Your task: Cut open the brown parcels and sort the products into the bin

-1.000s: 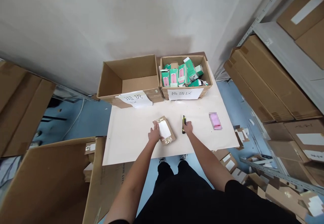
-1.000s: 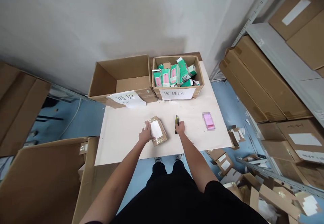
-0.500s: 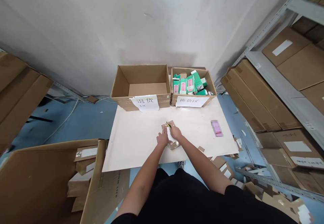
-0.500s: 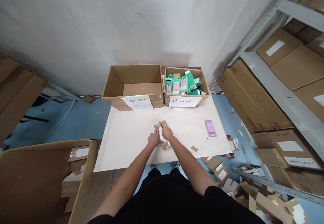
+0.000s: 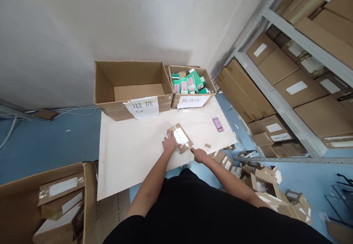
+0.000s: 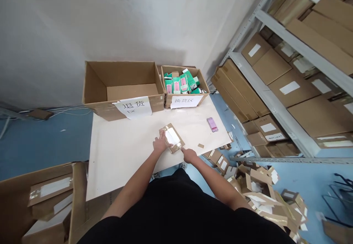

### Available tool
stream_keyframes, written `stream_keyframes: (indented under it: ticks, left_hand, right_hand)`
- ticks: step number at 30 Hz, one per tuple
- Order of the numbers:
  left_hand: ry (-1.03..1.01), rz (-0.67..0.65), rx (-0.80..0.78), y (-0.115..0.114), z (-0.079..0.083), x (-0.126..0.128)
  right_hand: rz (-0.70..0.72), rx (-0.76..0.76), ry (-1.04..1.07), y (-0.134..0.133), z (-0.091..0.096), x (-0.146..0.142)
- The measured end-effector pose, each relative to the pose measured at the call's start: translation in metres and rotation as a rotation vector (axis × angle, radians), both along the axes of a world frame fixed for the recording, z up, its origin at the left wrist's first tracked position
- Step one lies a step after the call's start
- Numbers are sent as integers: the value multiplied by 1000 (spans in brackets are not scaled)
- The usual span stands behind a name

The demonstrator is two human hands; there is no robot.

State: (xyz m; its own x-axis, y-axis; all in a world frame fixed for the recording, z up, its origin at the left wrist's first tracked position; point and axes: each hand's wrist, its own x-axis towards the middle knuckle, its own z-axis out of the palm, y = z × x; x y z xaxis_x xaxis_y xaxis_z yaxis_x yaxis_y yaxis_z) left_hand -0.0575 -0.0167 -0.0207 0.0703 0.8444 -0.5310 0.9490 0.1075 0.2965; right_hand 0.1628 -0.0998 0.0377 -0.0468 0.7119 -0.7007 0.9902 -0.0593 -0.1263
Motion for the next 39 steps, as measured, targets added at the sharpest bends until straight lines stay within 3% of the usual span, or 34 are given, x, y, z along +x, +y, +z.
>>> stream_keyframes:
  ticks: [2, 6, 9, 13, 18, 21, 25, 30, 34, 39]
  left_hand:
    - [7, -13, -18, 1, 2, 1]
    - [34, -39, -17, -1, 5, 3]
    - [71, -54, 17, -4, 9, 7]
    - [138, -22, 53, -16, 14, 11]
    - [182, 41, -33, -32, 20, 5]
    - [167, 14, -35, -30, 23, -1]
    - [110, -112, 117, -20, 16, -5]
    - [55, -187, 131, -20, -11, -5]
    - [49, -176, 157, -24, -22, -6]
    - [55, -180, 166, -25, -22, -8]
  right_hand:
    - [-24, -89, 22, -25, 3, 18]
    - [-315, 240, 37, -44, -9, 27]
    - [-517, 332, 90, -25, -29, 6]
    - [-616, 328, 158, 31, -55, -27]
    - [-561, 349, 188, 104, -58, -38]
    - [-508, 375, 221, 126, -50, -33]
    - [-550, 355, 351, 124, -47, -16]
    - [-597, 159, 477, 106, -49, 11]
    - [-501, 90, 440, 107, -49, 12]
    - [-309, 111, 262, 119, -41, 2]
